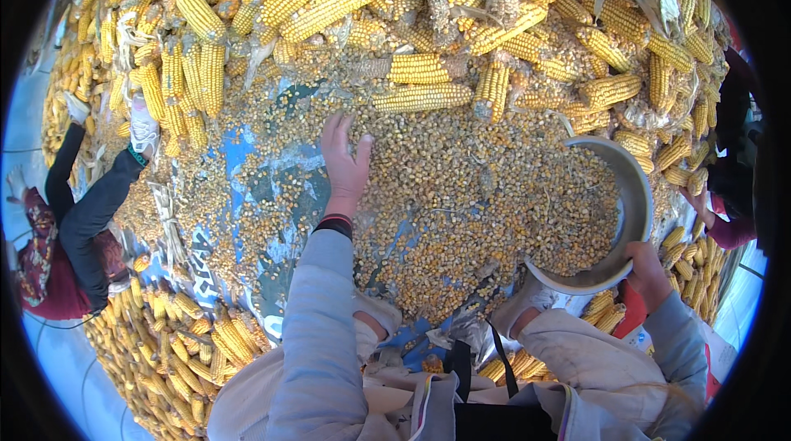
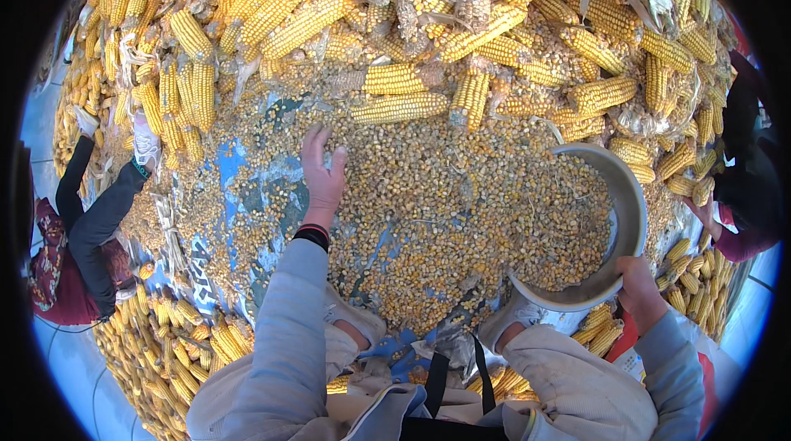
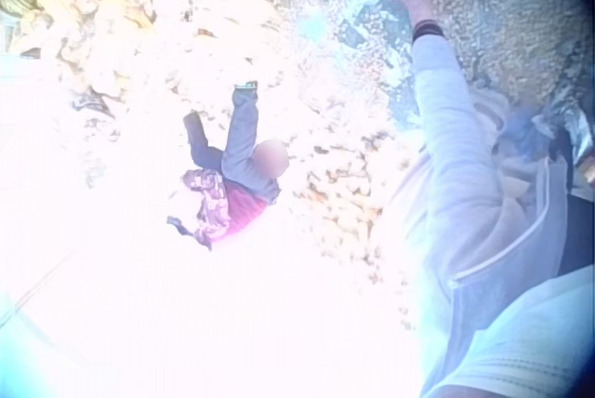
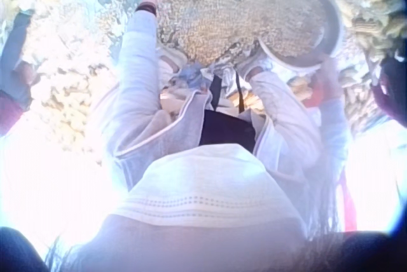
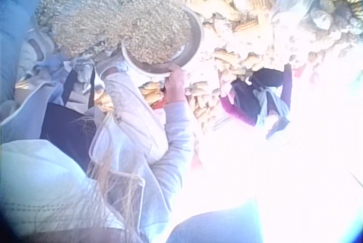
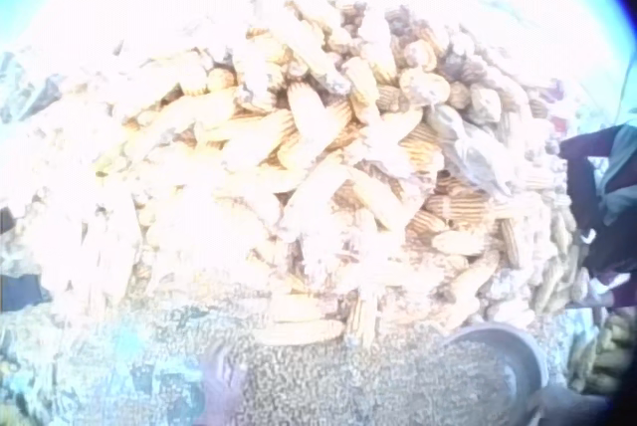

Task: The person shucks dried corn cobs by hand, removing husks and kernels, then scoops loose kernels into a metal bowl and pours them into a large sack. Other workers are visible nearby performing similar tasks.

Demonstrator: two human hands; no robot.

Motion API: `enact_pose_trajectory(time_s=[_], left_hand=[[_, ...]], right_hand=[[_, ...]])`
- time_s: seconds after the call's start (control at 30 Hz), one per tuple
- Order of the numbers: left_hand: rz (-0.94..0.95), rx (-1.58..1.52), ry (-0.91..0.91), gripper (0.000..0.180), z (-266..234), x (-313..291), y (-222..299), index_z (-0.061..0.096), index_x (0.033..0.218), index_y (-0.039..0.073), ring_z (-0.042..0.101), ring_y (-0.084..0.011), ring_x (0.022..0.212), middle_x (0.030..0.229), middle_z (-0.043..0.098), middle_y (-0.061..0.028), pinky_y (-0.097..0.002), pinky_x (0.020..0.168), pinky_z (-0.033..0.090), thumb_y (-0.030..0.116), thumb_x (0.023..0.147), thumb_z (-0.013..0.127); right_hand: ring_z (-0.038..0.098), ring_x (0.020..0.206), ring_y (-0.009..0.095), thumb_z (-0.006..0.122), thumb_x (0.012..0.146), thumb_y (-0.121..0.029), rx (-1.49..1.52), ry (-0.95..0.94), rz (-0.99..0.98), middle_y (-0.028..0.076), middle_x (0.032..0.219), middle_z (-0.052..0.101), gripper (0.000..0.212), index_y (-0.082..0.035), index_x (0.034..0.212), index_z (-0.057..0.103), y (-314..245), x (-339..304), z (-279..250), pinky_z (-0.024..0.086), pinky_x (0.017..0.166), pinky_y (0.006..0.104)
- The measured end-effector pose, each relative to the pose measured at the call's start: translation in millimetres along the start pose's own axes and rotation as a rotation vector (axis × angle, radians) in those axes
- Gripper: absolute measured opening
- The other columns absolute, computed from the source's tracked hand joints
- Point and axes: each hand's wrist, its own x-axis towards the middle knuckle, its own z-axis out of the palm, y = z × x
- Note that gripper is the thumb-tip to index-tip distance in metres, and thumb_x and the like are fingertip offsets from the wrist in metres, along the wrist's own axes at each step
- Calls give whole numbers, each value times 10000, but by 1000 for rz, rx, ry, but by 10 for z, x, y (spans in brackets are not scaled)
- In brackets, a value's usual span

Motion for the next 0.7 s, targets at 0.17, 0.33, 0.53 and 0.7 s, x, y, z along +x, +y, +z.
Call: enact_pose_trajectory(time_s=[0.17,0.33,0.53,0.7], left_hand=[[-269,387,72,563,-123,119,-477,474,1298,-31,365,-427,1313,1392,437,-241,-528,1088,280,287,863,640],[-58,242,-75,637,491,-443,-107,447,1323,-41,368,-430,1303,1404,408,-255,-541,1088,265,296,827,661],[-100,7,-79,642,808,-573,535,426,1333,-73,464,-445,1179,1279,497,-288,-475,1034,356,277,847,657],[-136,-214,-108,669,1219,-811,1224,405,1326,-114,463,-448,1174,1261,502,-297,-483,1033,354,285,849,653]], right_hand=[[639,683,287,498,710,50,-14,72,9,140,793,627,213,95,884,611,-42,-41,114,547,636,413],[648,726,298,492,707,59,-38,40,-4,146,819,639,255,95,928,617,-121,-123,240,550,655,424],[654,751,278,532,724,61,-624,-162,-296,140,817,634,185,43,888,617,22,21,27,545,665,414],[656,726,261,541,737,62,-363,-98,-272,127,780,611,157,40,876,610,180,147,6,548,610,415]])
